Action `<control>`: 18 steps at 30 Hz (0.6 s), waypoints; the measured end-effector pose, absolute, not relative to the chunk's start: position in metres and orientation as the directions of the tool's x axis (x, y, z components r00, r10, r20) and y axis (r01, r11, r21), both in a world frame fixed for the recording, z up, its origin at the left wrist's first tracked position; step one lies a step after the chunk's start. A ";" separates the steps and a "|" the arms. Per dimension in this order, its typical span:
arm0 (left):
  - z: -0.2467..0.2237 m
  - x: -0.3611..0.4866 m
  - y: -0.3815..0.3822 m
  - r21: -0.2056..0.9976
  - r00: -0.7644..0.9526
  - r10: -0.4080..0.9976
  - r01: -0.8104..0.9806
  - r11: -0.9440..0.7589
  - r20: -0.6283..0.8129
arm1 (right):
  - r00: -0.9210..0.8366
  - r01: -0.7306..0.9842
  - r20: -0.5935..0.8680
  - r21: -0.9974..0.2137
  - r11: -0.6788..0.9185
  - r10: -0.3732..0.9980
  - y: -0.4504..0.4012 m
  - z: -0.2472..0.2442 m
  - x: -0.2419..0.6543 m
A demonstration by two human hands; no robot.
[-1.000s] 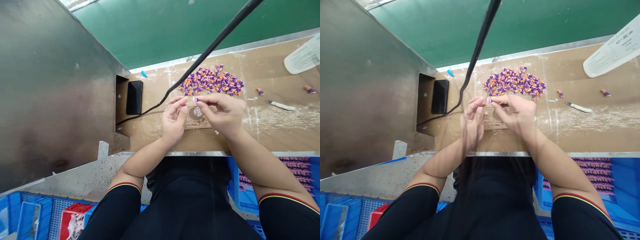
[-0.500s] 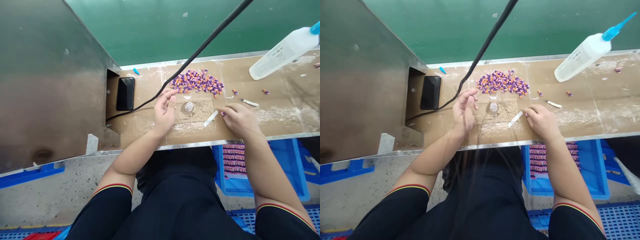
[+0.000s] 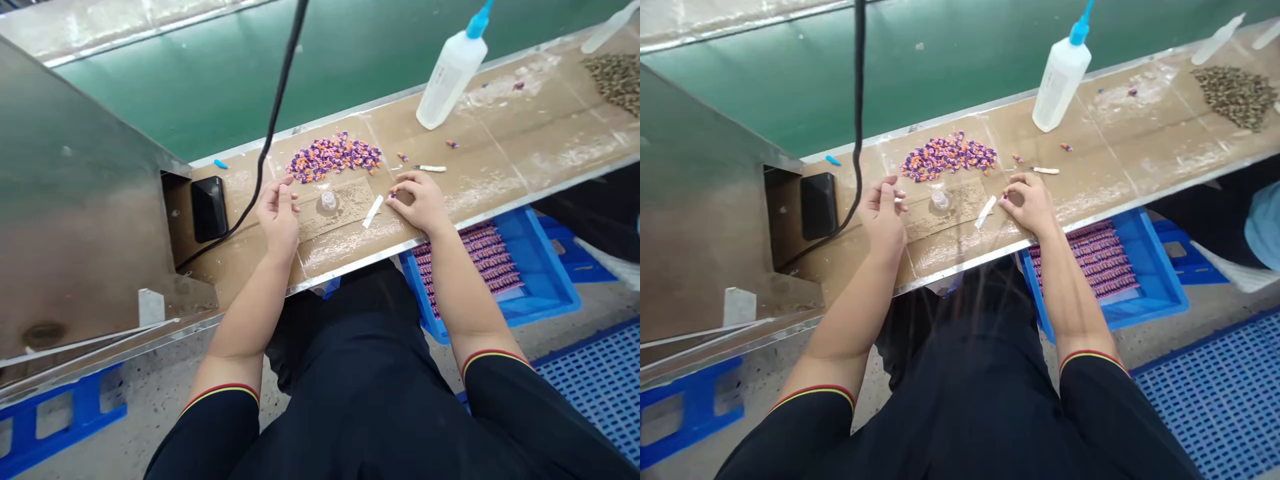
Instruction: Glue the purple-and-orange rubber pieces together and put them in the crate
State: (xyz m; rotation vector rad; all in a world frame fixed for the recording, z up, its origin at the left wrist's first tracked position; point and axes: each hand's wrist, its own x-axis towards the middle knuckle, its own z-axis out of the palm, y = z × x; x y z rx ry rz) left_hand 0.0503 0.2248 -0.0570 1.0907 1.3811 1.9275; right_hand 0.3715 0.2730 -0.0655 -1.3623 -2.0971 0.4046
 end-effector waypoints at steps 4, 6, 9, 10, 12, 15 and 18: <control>-0.052 0.048 0.223 0.941 -0.548 0.777 0.061 -0.332 0.309 | -0.049 0.658 0.390 -0.680 0.324 0.919 0.268 -0.079 0.403; -0.049 0.047 0.221 0.941 -0.558 0.768 0.077 -0.331 0.316 | 0.167 0.615 0.409 -0.755 0.229 0.897 0.250 -0.088 0.446; -0.046 0.048 0.219 0.935 -0.573 0.752 0.077 -0.345 0.325 | 0.391 0.655 0.296 -0.755 -0.038 0.871 0.192 -0.094 0.518; -0.045 0.049 0.219 0.933 -0.573 0.749 0.083 -0.350 0.332 | 0.433 0.704 0.215 -0.688 -0.179 0.876 0.169 -0.093 0.537; -0.043 0.052 0.218 0.929 -0.566 0.746 0.107 -0.354 0.350 | 0.398 0.839 -0.071 -0.374 -0.395 0.915 0.124 -0.090 0.559; -0.037 0.058 0.219 0.929 -0.562 0.743 0.162 -0.333 0.365 | 0.256 0.954 -0.556 0.015 -0.299 0.791 0.082 -0.092 0.557; -0.030 0.065 0.219 0.935 -0.584 0.730 0.201 -0.292 0.354 | 0.148 0.979 -0.738 0.017 -0.202 0.659 0.070 -0.106 0.538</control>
